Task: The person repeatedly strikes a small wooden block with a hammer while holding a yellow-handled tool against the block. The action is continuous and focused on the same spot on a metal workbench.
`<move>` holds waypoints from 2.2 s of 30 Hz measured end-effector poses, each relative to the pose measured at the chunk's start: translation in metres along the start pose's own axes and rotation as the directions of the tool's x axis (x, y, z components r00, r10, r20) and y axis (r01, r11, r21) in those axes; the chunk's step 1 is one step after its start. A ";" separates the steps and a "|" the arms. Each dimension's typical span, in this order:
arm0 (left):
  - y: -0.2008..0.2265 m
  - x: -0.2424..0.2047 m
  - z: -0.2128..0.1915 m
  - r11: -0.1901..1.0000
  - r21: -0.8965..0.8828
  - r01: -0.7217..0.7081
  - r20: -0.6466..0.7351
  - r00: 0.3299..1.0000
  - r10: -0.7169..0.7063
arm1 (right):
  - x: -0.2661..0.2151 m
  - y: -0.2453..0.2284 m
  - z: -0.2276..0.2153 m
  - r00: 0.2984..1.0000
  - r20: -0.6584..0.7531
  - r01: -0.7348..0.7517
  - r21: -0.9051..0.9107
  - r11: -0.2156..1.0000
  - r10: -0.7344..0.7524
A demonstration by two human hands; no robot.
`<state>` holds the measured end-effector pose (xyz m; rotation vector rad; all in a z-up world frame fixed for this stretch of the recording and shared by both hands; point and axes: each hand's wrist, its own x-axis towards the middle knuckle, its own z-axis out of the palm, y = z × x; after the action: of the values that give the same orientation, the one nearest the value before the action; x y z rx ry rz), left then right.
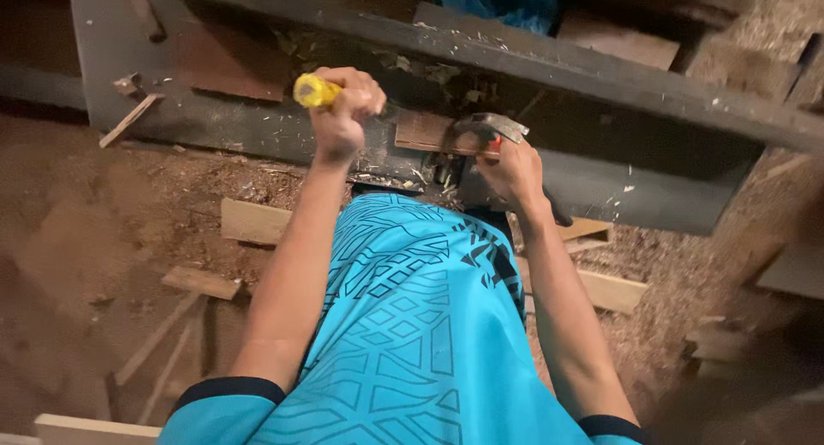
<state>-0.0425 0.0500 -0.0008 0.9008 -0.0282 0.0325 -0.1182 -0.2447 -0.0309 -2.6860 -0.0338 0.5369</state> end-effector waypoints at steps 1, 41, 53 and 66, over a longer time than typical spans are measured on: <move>-0.003 0.000 0.002 0.999 0.005 0.041 0.038 0.998 -0.041 | -0.002 0.000 0.001 1.000 0.012 -0.017 -0.002 1.000 0.017; -0.013 -0.014 0.023 0.973 0.196 -0.122 0.120 0.988 0.099 | -0.064 -0.077 -0.128 0.892 -0.452 0.370 0.736 0.567 0.004; -0.010 -0.019 0.035 0.934 0.358 -0.010 0.124 0.992 -0.037 | -0.084 -0.075 -0.114 0.935 -0.348 0.263 0.809 0.526 0.068; -0.016 -0.016 0.041 0.945 0.328 0.003 0.088 0.996 -0.034 | -0.080 -0.075 -0.119 0.941 -0.327 0.230 0.802 0.551 0.084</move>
<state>-0.0583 0.0070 0.0114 1.2355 -0.1030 -0.0233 -0.1436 -0.2291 0.1277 -1.7546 0.1664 0.0083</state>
